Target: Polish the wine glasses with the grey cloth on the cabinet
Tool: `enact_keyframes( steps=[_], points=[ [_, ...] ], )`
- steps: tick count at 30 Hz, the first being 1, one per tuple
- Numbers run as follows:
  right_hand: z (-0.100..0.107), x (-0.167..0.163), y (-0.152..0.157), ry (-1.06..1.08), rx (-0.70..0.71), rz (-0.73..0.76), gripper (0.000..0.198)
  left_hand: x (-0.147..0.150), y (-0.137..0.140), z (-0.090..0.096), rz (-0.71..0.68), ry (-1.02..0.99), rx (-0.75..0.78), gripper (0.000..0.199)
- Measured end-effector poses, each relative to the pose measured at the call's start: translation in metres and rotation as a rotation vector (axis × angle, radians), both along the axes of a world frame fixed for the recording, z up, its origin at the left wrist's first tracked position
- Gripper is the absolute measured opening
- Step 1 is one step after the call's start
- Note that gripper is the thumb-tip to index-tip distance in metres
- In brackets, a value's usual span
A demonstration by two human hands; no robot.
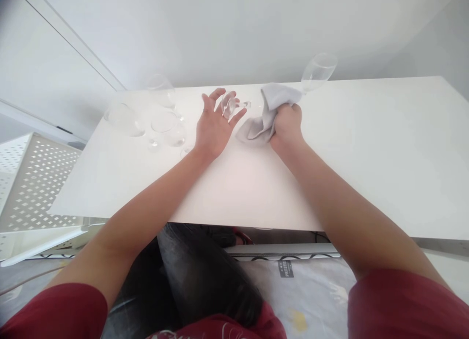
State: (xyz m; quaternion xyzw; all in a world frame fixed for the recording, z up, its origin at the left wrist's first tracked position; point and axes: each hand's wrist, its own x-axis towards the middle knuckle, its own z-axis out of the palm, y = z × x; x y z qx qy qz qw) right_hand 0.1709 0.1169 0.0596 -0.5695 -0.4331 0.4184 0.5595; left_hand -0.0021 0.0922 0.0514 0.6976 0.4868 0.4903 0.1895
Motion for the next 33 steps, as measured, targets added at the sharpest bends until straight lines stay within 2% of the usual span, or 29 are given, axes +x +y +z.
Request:
enact_keyframes(
  steps=[3,6,8,11,14,17,19,22,24,26,28,30,33],
  points=[
    [0.003,-0.001,-0.001,0.191,-0.024,-0.062,0.008,0.000,-0.004,0.002,-0.023,0.052,-0.042,0.063],
    [0.003,-0.004,-0.003,0.162,-0.004,-0.031,0.014,-0.002,-0.007,0.004,-0.068,0.029,-0.127,0.074],
    [0.002,-0.006,-0.004,0.135,-0.018,-0.022,0.016,-0.004,-0.008,0.006,-0.040,0.064,-0.214,0.082],
    [0.000,-0.006,-0.003,0.210,-0.091,-0.051,0.018,-0.006,-0.008,0.009,-0.032,0.054,-0.328,0.079],
    [-0.001,-0.004,0.000,0.337,-0.115,-0.099,0.023,-0.005,-0.010,0.008,-0.251,-0.164,-0.323,0.060],
    [-0.003,-0.003,0.000,0.274,0.011,-0.114,0.024,-0.001,-0.010,0.005,-0.499,-0.381,-0.240,0.051],
    [-0.006,-0.005,-0.001,0.192,0.089,-0.060,0.023,0.002,-0.009,0.002,-0.566,-0.508,-0.174,0.042],
    [-0.012,-0.005,-0.006,0.096,0.133,0.116,0.010,0.004,-0.005,0.000,-0.525,-0.640,-0.205,0.026],
    [-0.015,-0.001,-0.008,0.014,0.199,0.164,0.014,0.004,-0.004,-0.001,-0.463,-0.698,-0.290,0.019],
    [-0.014,0.006,-0.010,-0.092,0.338,0.073,0.022,0.003,-0.005,0.000,-0.410,-0.758,-0.331,0.024],
    [-0.010,0.013,-0.013,-0.208,0.506,-0.096,0.027,0.003,-0.006,0.001,-0.382,-0.805,-0.317,0.029],
    [-0.004,0.017,-0.015,-0.308,0.598,-0.183,0.028,0.004,-0.007,0.002,-0.378,-0.818,-0.294,0.027],
    [-0.002,0.015,-0.014,-0.364,0.537,-0.067,0.032,0.007,-0.006,0.000,-0.384,-0.787,-0.279,0.024]
  ],
)
